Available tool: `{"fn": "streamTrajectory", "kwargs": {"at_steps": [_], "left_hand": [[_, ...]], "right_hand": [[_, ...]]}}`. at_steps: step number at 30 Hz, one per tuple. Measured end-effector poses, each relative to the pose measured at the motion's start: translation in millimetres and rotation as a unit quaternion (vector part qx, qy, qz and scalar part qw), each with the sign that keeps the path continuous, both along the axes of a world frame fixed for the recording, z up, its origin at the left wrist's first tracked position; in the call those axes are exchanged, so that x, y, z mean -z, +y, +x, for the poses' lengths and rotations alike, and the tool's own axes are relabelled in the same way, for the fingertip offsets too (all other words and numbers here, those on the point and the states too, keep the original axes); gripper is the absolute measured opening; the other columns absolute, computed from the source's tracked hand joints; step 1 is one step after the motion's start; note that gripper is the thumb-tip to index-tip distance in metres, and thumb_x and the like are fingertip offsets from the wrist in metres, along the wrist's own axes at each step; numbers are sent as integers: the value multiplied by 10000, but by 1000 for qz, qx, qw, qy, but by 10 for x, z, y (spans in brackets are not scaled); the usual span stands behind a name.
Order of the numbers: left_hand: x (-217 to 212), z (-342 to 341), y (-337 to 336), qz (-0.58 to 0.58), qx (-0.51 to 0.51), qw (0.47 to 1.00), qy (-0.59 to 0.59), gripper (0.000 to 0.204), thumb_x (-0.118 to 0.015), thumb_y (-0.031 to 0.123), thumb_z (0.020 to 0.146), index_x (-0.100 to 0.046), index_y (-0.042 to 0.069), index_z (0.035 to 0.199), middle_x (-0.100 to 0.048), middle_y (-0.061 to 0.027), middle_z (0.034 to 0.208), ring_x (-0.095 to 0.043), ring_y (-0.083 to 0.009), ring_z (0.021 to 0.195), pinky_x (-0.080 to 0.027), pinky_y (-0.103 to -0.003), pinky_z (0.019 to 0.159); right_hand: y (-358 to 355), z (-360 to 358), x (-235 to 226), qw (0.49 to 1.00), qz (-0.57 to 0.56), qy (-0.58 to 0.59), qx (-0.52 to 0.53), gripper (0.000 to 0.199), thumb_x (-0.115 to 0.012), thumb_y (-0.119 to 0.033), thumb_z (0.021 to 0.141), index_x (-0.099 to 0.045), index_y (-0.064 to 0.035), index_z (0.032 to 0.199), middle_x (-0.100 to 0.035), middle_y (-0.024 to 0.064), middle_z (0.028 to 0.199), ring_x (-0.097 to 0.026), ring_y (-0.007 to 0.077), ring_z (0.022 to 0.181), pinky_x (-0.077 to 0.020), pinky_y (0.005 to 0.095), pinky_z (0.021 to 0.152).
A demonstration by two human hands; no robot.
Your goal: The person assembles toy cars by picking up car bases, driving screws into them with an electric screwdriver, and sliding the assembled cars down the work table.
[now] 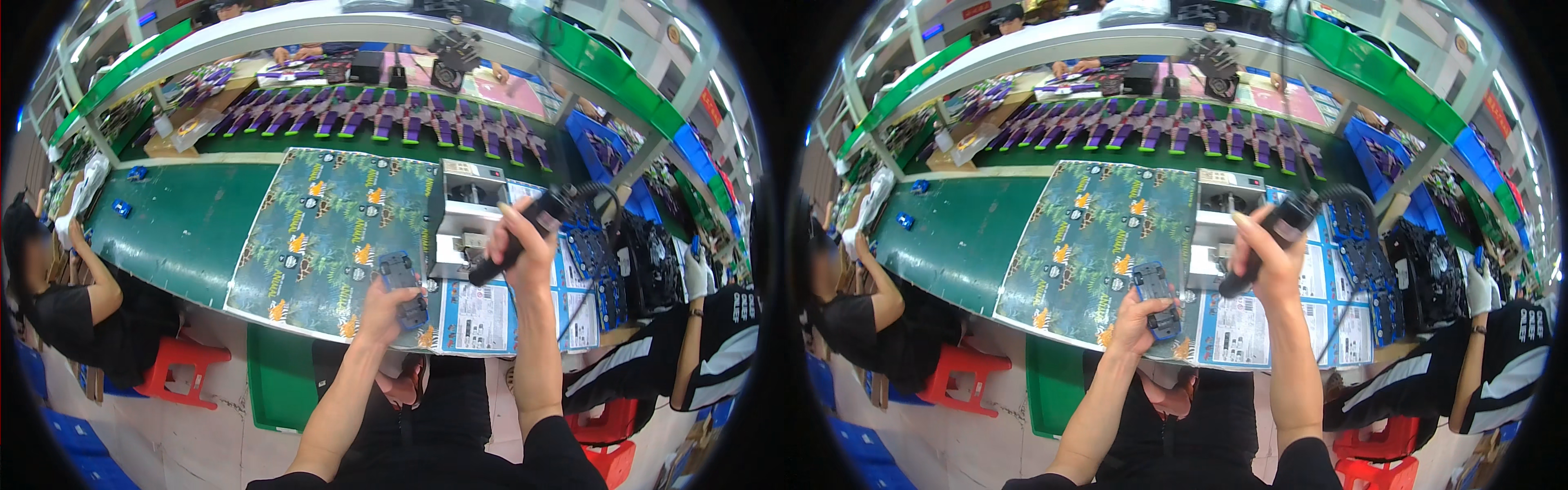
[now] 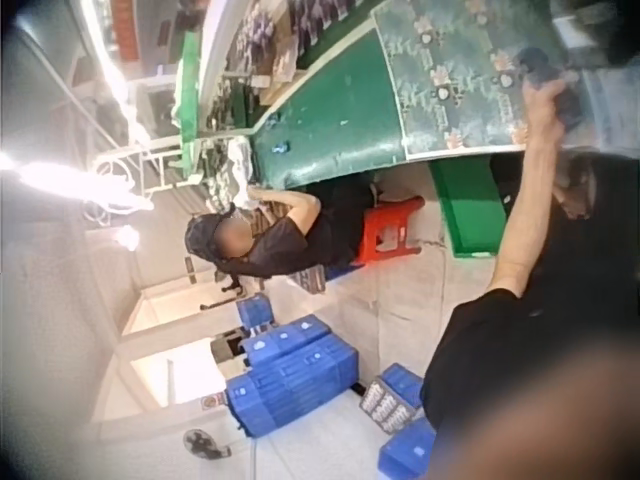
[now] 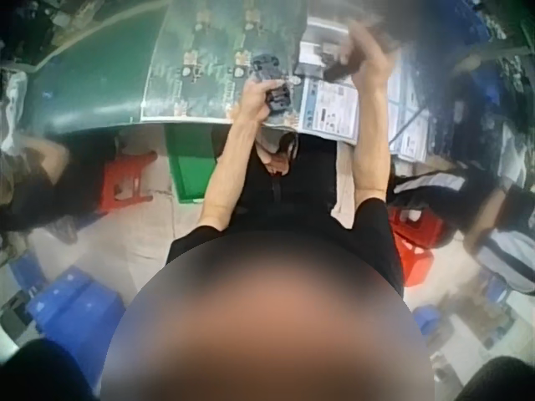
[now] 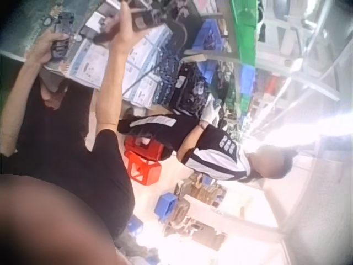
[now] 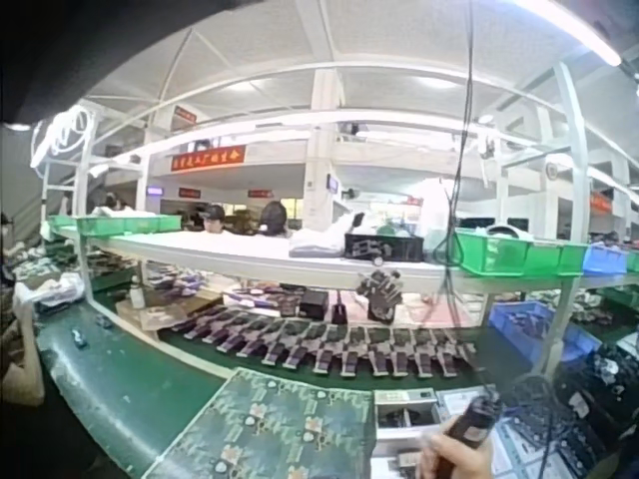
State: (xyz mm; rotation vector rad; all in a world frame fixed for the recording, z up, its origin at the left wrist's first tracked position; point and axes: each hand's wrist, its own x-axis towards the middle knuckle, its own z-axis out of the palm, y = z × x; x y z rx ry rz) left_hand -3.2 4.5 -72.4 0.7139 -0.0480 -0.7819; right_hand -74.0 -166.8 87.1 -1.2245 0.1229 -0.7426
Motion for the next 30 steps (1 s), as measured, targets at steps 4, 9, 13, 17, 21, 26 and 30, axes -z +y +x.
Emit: {"fn": "streamTrajectory", "kwargs": {"at_steps": [4,9,13,17,21,26,30], "left_hand": [[-35,44,-88,1,-6,1000,-24,449,-655,-66,751,-526,15,1174,-650,-105,1005,-679,-228,836,-578,-382,740],[-29,125,-56,-7,-14,1000,-19,453,-650,-61,763,-518,16,1190,-642,-114,1031,-683,-239,857,-587,-392,737],[-12,80,-68,-9,-12,1000,-22,466,-661,-63,758,-506,20,1190,-630,-117,1054,-682,-243,871,-590,-393,743],[-15,45,-47,-5,-11,1000,-21,465,-670,-60,753,-510,21,1182,-634,-118,1046,-683,-236,867,-586,-386,741],[-24,49,-51,-3,-5,1000,-23,456,-671,-59,752,-516,16,1174,-640,-115,1044,-684,-229,859,-584,-379,750],[-66,148,-69,17,9,1000,-20,379,-670,-76,730,-555,-7,1084,-666,-106,950,-687,-211,823,-568,-341,702],[-54,124,-93,26,-1,999,-23,352,-661,-61,735,-571,-16,1072,-676,-116,918,-682,-208,795,-558,-332,730]], "right_hand": [[202,-290,89,992,0,-119,-51,203,-522,-239,922,-463,-53,869,-452,55,576,-434,157,423,-427,316,462],[463,-314,245,977,-9,-173,-122,184,-573,-174,910,-485,-12,915,-512,86,648,-516,180,531,-484,340,570],[526,-322,383,979,-13,-165,-118,196,-603,-162,899,-481,-9,911,-522,92,664,-515,169,534,-489,330,581],[550,-338,437,981,-79,-147,-98,201,-542,-233,927,-504,-36,935,-504,66,646,-492,156,503,-475,324,558],[596,-326,463,984,-76,-130,-94,193,-568,-217,914,-504,-36,933,-502,62,644,-495,154,506,-482,319,566],[654,-257,513,982,-64,-133,-115,229,-634,-211,868,-484,-40,898,-500,60,637,-486,161,504,-465,315,547],[630,-265,581,982,-37,-127,-135,304,-710,-229,802,-475,-42,852,-511,58,619,-487,163,486,-464,320,527]]}}
